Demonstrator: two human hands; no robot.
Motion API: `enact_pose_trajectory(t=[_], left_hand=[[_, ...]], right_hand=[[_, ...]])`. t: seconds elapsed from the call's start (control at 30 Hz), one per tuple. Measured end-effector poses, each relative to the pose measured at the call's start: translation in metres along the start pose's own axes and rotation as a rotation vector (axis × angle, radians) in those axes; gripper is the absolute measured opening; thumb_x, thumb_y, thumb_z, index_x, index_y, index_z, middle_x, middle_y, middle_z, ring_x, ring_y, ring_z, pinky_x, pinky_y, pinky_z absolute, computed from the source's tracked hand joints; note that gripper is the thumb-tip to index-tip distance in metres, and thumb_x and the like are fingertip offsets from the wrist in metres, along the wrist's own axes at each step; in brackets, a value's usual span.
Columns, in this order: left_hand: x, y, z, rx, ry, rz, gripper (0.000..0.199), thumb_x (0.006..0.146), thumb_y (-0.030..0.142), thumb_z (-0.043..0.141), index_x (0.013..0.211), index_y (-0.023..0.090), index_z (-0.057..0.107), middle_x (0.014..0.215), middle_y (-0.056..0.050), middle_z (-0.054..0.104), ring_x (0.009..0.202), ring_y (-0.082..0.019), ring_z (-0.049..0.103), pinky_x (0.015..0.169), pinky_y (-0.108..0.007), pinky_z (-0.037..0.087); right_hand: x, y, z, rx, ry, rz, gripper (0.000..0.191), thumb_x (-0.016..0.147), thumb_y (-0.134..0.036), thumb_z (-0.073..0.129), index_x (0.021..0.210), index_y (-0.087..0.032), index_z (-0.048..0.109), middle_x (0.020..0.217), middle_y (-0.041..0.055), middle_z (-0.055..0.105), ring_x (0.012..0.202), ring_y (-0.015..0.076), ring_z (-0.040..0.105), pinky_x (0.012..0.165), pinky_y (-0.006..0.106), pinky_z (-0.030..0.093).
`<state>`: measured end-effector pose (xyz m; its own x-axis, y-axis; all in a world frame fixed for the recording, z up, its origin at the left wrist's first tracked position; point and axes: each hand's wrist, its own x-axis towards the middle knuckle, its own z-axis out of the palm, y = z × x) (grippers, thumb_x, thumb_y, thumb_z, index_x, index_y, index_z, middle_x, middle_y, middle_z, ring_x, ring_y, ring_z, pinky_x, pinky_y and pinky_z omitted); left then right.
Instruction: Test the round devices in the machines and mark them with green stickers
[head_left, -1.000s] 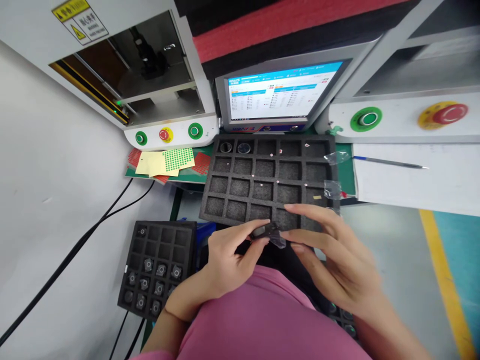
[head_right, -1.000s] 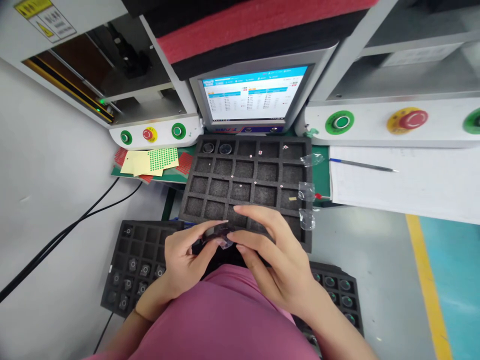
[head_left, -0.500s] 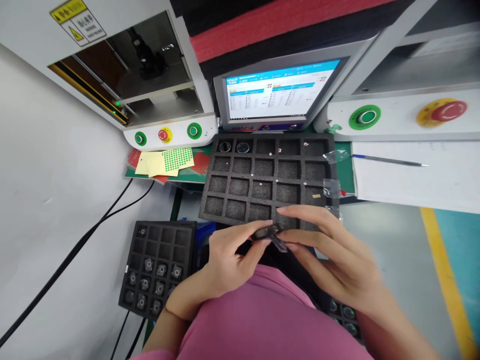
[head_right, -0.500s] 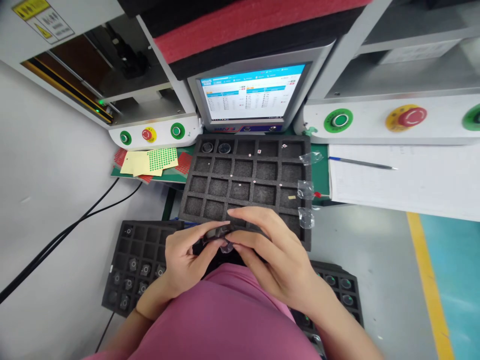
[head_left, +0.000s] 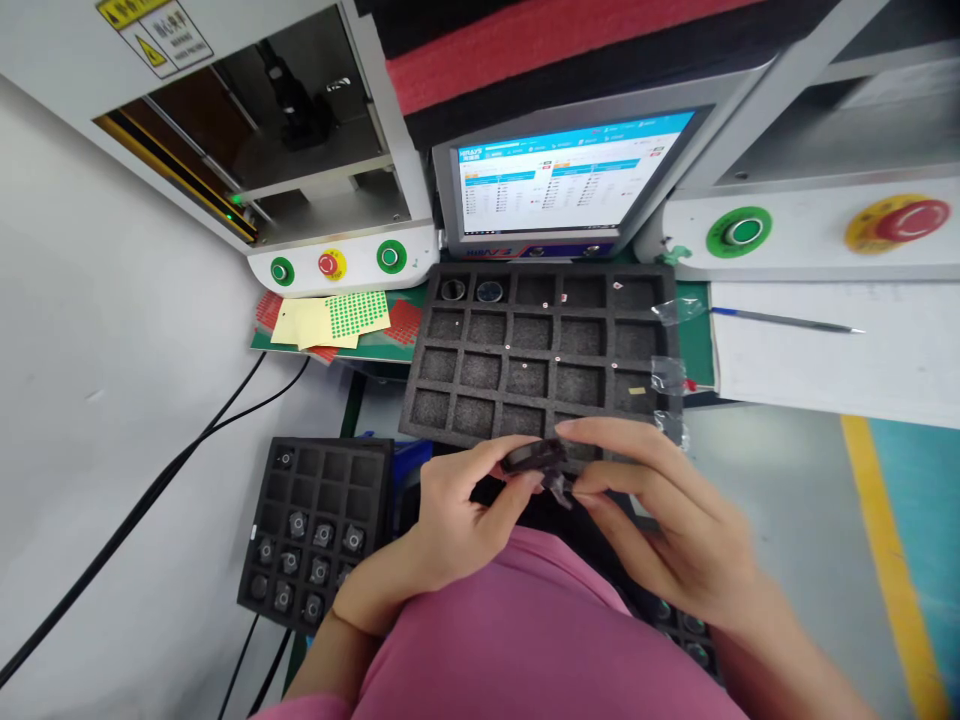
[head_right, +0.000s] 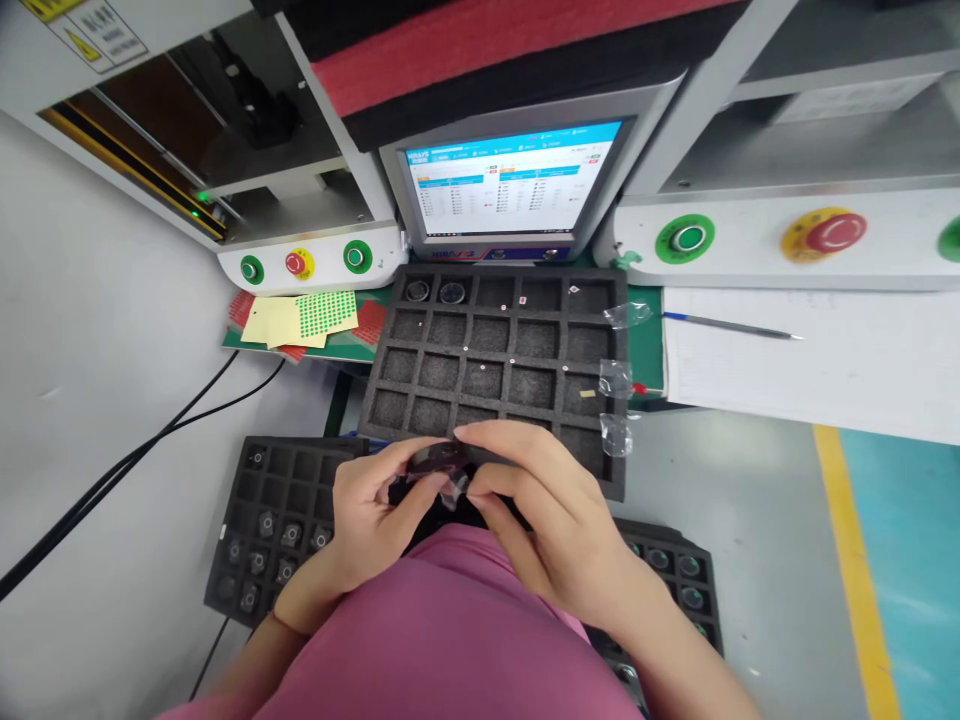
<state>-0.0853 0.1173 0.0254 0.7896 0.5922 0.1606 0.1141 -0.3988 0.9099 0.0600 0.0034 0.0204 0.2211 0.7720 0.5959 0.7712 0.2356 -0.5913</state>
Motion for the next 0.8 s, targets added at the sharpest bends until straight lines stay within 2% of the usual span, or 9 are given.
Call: enact_pose_trajectory(t=[0.13,0.3,0.4,0.47,0.57,0.63,0.7,0.8], left_hand=[[0.0,-0.001,0.002,-0.146,-0.032,-0.119,0.017,0.087,0.021,0.063,0.102,0.015,0.068,0.076,-0.004,0.075,0.063,-0.015,0.072,0.061,-0.022,0.059],[0.005,0.001,0.007,-0.288,-0.039,-0.272,0.01,0.084,0.022,0.064,0.09,0.014,0.068,0.072,-0.004,0.075,0.063,-0.018,0.073,0.059,-0.023,0.06],[0.007,0.001,0.011,-0.363,-0.029,-0.341,0.011,0.083,0.024,0.065,0.086,0.014,0.066,0.07,-0.005,0.074,0.063,-0.02,0.073,0.058,-0.025,0.061],[0.009,-0.001,0.013,-0.453,-0.067,-0.398,0.014,0.082,0.027,0.068,0.084,0.014,0.066,0.068,-0.005,0.074,0.061,-0.02,0.073,0.057,-0.025,0.06],[0.012,-0.004,0.015,-0.594,-0.143,-0.479,0.022,0.079,0.034,0.073,0.082,0.014,0.066,0.062,-0.003,0.072,0.056,-0.018,0.071,0.055,-0.022,0.058],[0.013,-0.005,0.015,-0.624,-0.145,-0.503,0.027,0.076,0.039,0.075,0.081,0.014,0.066,0.06,-0.002,0.071,0.053,-0.017,0.07,0.053,-0.022,0.056],[0.014,-0.005,0.015,-0.605,-0.131,-0.505,0.029,0.075,0.04,0.075,0.079,0.014,0.065,0.06,-0.003,0.071,0.052,-0.017,0.07,0.052,-0.022,0.055],[0.014,-0.003,0.014,-0.549,-0.115,-0.499,0.024,0.077,0.036,0.073,0.081,0.013,0.066,0.059,-0.003,0.07,0.054,-0.017,0.07,0.053,-0.021,0.054]], right_hand=[[-0.006,-0.002,0.005,-0.054,0.067,0.081,0.015,0.089,-0.004,0.048,0.092,-0.019,0.052,0.109,0.0122,0.061,0.097,0.0204,0.062,0.078,0.035,0.055],[-0.016,-0.003,0.018,0.025,0.171,0.295,0.011,0.092,-0.009,0.047,0.09,-0.019,0.051,0.109,0.0104,0.059,0.101,0.0192,0.06,0.083,0.034,0.052],[-0.02,-0.003,0.022,0.023,0.216,0.3,0.01,0.092,-0.009,0.047,0.089,-0.019,0.051,0.108,0.0098,0.058,0.102,0.0185,0.059,0.086,0.034,0.05],[-0.021,-0.003,0.023,0.03,0.243,0.317,0.01,0.092,-0.01,0.048,0.088,-0.019,0.051,0.107,0.0094,0.058,0.102,0.0184,0.059,0.086,0.034,0.05],[-0.022,-0.003,0.026,0.149,0.259,0.459,0.011,0.095,-0.013,0.046,0.089,-0.019,0.052,0.102,0.0074,0.058,0.092,0.0156,0.062,0.08,0.03,0.051],[-0.022,-0.003,0.028,0.237,0.262,0.527,0.012,0.096,-0.014,0.045,0.088,-0.019,0.053,0.099,0.0061,0.059,0.086,0.0136,0.062,0.075,0.027,0.051],[-0.022,-0.003,0.028,0.273,0.298,0.516,0.01,0.094,-0.014,0.049,0.088,-0.019,0.055,0.099,0.0059,0.059,0.09,0.0149,0.062,0.078,0.029,0.05],[-0.022,-0.003,0.023,0.3,0.435,0.457,0.012,0.089,-0.015,0.057,0.099,-0.021,0.058,0.108,0.0077,0.058,0.102,0.0202,0.059,0.089,0.037,0.048]])
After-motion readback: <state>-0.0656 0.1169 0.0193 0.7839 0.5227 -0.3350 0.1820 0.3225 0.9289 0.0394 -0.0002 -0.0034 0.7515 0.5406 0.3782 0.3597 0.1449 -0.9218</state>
